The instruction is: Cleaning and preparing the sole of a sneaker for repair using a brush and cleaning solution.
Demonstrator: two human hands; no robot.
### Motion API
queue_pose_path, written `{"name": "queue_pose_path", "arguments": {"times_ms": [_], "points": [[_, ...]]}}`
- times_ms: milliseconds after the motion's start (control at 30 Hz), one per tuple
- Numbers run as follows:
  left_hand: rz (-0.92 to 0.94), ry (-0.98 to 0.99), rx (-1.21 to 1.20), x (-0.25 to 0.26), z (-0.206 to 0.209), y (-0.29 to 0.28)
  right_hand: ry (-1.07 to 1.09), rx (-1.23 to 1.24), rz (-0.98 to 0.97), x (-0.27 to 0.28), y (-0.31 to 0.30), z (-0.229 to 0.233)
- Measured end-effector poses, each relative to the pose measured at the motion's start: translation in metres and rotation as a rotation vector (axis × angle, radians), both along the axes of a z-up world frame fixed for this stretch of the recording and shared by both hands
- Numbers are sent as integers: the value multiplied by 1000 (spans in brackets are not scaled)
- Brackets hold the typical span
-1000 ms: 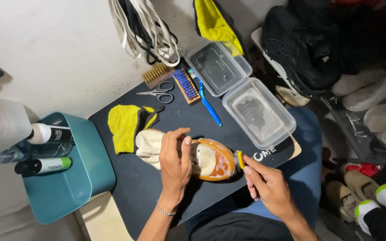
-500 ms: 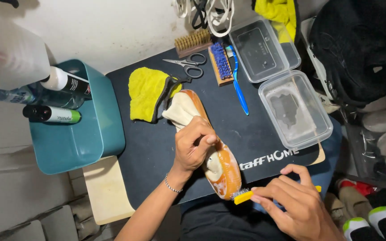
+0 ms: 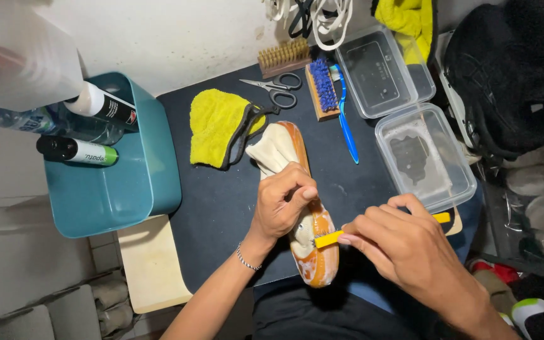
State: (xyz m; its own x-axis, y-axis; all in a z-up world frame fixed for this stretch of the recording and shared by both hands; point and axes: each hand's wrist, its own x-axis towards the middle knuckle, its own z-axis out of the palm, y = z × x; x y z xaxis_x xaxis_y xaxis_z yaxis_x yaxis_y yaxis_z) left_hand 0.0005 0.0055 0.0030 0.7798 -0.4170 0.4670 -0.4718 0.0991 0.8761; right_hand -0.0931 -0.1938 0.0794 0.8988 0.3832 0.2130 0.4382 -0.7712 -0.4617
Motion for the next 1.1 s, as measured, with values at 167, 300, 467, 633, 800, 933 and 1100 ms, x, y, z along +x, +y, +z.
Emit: {"name": "queue_pose_path", "arguments": {"times_ms": [167, 300, 467, 633, 800, 933, 1100], "points": [[-10, -18, -9, 0, 6, -3, 85, -7, 178, -2, 3, 14], [-26, -76, 73, -1, 5, -7, -73, -363, 42, -11, 5, 22], [15, -58, 73, -1, 7, -10, -73, -356, 189, -41, 16, 3], [-16, -95, 80, -2, 10, -11, -112, -543, -63, -37, 17, 17], [-18, -90, 84, -2, 11, -10, -108, -507, 78, -45, 22, 12], [-37, -121, 111, -2, 12, -10, -34, -566, -66, -29, 9, 12], [-49, -76, 74, 1, 9, -7, 67, -300, 154, -22, 13, 13]]}}
